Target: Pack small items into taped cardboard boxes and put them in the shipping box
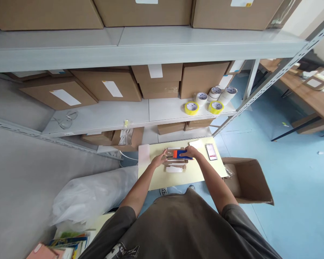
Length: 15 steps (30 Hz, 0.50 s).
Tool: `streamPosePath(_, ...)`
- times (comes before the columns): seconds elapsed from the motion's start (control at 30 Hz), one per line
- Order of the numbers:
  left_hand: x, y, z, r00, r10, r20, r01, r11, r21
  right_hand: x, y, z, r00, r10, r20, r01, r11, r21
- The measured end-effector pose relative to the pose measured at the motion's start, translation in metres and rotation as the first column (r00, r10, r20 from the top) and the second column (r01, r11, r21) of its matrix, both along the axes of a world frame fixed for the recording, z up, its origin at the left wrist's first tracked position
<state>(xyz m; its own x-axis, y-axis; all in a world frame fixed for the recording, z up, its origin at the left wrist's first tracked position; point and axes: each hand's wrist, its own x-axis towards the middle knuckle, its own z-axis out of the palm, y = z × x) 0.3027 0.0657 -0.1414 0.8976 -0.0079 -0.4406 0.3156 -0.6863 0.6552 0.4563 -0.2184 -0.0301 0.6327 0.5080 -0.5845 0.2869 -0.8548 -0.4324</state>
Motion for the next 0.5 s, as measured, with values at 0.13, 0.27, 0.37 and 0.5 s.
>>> streamPosePath(0.13, 0.004, -0.009, 0.002, 1.000, -0.029, -0.009, 0.029, 0.998, 0.050, 0.003, -0.021, 0.001, 0.999, -0.021, -0.032, 0.022, 1.000, 0.020)
streamPosePath(0.27, 0.007, -0.018, 0.005, 0.998, -0.061, -0.008, 0.061, 0.995, 0.075, 0.001, -0.037, -0.001, 0.998, -0.056, -0.032, 0.057, 0.998, 0.036)
streamPosePath(0.37, 0.007, -0.025, 0.007, 0.998, -0.066, -0.011, 0.066, 0.995, 0.069, 0.000, -0.046, -0.005, 0.995, -0.077, -0.057, 0.079, 0.996, 0.043)
streamPosePath(0.5, 0.006, -0.029, 0.007, 0.997, -0.070, -0.017, 0.072, 0.993, 0.099, 0.005, -0.065, -0.007, 0.994, -0.092, -0.053, 0.094, 0.995, 0.033)
